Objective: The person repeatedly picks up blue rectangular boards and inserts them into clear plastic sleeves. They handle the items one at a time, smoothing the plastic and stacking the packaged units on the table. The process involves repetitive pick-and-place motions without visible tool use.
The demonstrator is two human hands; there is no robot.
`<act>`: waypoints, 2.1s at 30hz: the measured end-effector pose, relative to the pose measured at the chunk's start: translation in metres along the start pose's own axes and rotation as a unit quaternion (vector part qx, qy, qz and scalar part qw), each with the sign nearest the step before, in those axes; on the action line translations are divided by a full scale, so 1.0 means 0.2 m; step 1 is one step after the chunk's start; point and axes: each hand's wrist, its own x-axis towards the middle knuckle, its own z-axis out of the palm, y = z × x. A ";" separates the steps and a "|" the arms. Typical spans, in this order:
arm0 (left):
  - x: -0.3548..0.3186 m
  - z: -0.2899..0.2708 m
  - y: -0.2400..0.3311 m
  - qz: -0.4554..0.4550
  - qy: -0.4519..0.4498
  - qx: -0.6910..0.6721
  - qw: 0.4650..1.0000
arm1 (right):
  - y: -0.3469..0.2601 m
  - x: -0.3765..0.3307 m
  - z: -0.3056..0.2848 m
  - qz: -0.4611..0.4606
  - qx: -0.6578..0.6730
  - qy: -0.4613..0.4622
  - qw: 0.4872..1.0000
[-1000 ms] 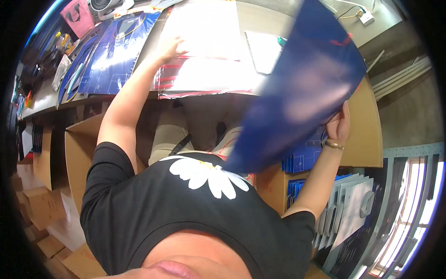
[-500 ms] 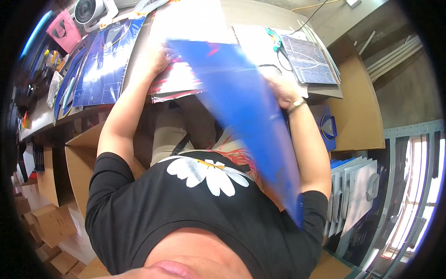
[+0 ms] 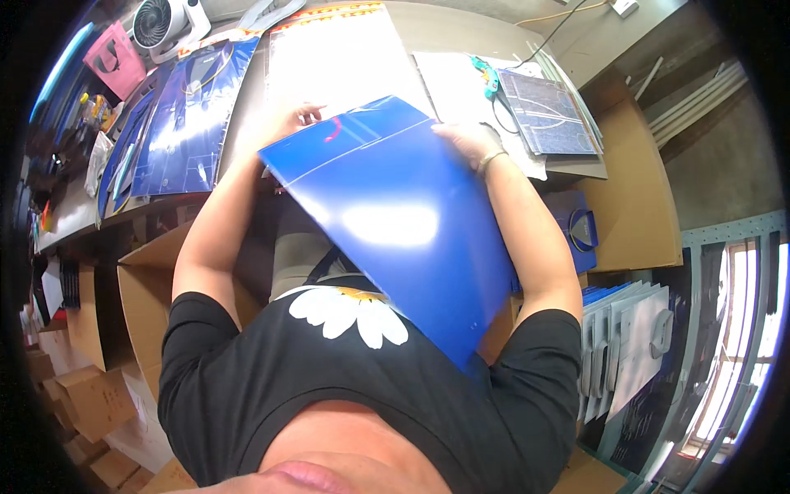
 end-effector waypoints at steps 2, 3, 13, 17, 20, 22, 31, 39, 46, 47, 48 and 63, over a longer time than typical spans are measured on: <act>-0.04 0.00 0.00 -0.015 0.021 -0.104 0.994 | 0.03 0.02 -0.08 0.010 0.008 0.046 0.999; -0.06 -0.02 0.00 -0.026 0.033 -0.153 0.987 | 0.03 0.03 -0.06 0.004 -0.002 0.042 0.999; 0.12 -0.15 0.19 0.111 -0.237 -0.121 0.958 | 0.07 0.07 0.00 -0.011 0.030 -0.010 0.999; 0.18 -0.10 0.10 0.078 -0.218 -0.144 0.962 | 0.06 0.10 -0.01 -0.006 0.031 -0.025 0.999; 0.13 -0.18 0.10 0.017 -0.148 -0.148 0.978 | 0.15 0.16 -0.06 -0.034 0.015 -0.005 0.999; -0.02 -0.31 0.10 -0.024 -0.075 -0.211 0.974 | 0.12 0.13 -0.05 -0.038 0.030 -0.012 0.999; -0.37 -0.43 0.20 -0.083 0.047 -0.200 0.975 | 0.10 0.11 -0.01 -0.033 0.016 -0.027 0.999; 0.18 -0.12 0.29 -0.082 -0.160 0.145 0.973 | 0.14 0.17 -0.03 -0.029 0.018 0.017 0.999; 0.17 -0.31 0.18 -0.159 -0.144 -0.107 0.971 | 0.07 0.09 -0.01 -0.017 0.065 0.002 0.998; 0.16 -0.32 0.15 -0.131 -0.144 -0.114 0.974 | 0.08 0.11 -0.01 -0.019 0.063 -0.001 0.998; 0.13 -0.32 0.17 -0.101 -0.146 -0.120 0.977 | 0.09 0.13 -0.02 -0.021 0.062 -0.002 0.998; 0.09 -0.37 0.29 0.000 -0.088 -0.208 0.974 | 0.08 0.09 -0.02 -0.049 0.063 -0.007 0.997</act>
